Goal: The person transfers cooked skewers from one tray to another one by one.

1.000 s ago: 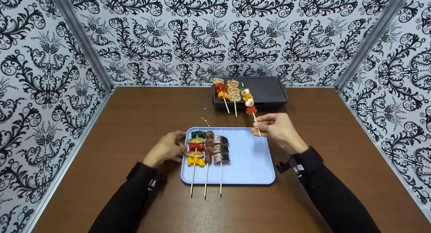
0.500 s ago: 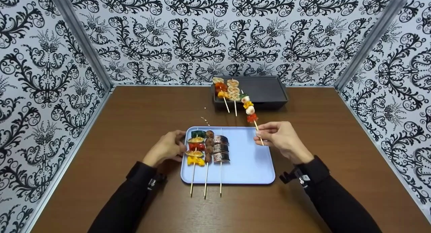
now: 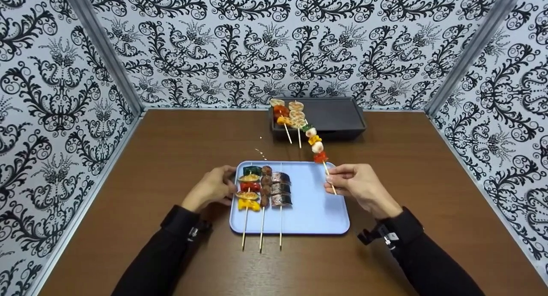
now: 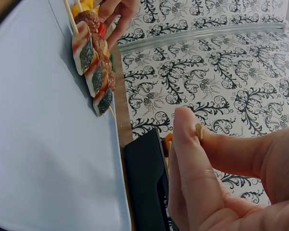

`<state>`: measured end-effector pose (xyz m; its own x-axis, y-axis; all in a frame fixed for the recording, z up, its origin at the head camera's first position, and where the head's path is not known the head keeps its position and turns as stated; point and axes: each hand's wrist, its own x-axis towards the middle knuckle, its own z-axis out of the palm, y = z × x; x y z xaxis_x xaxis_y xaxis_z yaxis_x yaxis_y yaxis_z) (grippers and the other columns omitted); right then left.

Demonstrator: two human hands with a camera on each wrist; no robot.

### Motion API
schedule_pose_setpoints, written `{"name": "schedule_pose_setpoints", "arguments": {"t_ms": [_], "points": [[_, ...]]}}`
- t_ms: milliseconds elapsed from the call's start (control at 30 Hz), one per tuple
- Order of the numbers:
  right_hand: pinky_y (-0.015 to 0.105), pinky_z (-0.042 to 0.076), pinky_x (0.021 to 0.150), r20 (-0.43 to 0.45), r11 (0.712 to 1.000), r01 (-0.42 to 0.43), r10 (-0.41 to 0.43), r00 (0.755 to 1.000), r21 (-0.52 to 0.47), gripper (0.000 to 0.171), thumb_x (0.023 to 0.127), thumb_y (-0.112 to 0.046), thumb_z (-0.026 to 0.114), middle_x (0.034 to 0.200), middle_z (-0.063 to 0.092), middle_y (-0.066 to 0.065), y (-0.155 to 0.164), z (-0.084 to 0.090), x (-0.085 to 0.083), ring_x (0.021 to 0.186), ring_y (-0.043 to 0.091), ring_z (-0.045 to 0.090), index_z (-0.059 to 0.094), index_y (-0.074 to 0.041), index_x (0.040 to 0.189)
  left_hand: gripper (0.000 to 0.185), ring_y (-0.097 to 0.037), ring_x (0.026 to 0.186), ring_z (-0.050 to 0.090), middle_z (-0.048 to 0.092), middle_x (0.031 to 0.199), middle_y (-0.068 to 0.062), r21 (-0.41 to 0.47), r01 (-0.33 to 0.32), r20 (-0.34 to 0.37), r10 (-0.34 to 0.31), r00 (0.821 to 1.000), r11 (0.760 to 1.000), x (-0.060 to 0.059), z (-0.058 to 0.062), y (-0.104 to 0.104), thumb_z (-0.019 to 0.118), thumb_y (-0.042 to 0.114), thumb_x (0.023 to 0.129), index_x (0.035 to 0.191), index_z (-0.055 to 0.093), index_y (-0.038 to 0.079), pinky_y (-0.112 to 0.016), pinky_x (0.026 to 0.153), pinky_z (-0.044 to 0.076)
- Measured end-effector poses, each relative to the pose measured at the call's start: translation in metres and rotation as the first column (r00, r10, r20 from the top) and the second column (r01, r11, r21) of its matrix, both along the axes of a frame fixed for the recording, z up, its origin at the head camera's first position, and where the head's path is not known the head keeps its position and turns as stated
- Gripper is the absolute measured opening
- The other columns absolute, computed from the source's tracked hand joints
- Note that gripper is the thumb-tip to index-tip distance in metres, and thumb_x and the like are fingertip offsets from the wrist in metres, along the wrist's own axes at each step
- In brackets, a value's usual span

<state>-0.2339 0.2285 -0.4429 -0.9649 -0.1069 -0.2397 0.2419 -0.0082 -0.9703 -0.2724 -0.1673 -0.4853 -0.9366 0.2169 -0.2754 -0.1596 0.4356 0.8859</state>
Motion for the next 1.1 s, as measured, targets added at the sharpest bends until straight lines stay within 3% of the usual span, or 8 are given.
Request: {"name": "schedule_pose_setpoints", "arguments": {"t_ms": [367,567,1100], "points": [[0.03,0.065,0.072,-0.035,0.991,-0.062,0.066,0.997,0.122,0.039,0.09,-0.008,0.083,0.109,0.073,0.028,0.004,-0.007,0.015,0.085,0.023,0.074,0.068,0.009,0.121,0.071,-0.03,0.078,0.07,0.065,0.097,-0.02,-0.004,-0.002,-0.004,0.002,1.0,1.0,-0.001,0.0,0.0,0.066,-0.012,0.089,0.155,0.046,0.005,-0.042,0.064,0.068],[0.031,0.066,0.074,-0.04,0.982,-0.133,0.14,0.989,0.136,0.04,0.09,-0.009,0.083,0.107,0.073,0.027,0.003,-0.013,0.024,0.086,0.024,0.074,0.067,0.011,0.12,0.067,-0.028,0.073,0.072,0.065,0.097,-0.02,-0.014,0.001,-0.026,-0.002,1.0,1.0,-0.001,-0.001,0.001,0.065,-0.01,0.091,0.153,0.048,0.004,-0.042,0.062,0.068],[0.034,0.067,0.07,0.019,0.958,-0.213,0.213,0.977,0.193,0.034,0.087,-0.006,0.085,0.093,0.074,0.016,-0.009,-0.022,0.039,0.076,0.02,0.073,0.071,0.01,0.114,0.07,-0.031,0.078,0.071,0.064,0.098,-0.021,-0.01,-0.007,0.013,0.007,1.0,1.0,-0.002,-0.001,0.001,0.065,-0.012,0.091,0.156,0.045,0.006,-0.042,0.065,0.068]]}}
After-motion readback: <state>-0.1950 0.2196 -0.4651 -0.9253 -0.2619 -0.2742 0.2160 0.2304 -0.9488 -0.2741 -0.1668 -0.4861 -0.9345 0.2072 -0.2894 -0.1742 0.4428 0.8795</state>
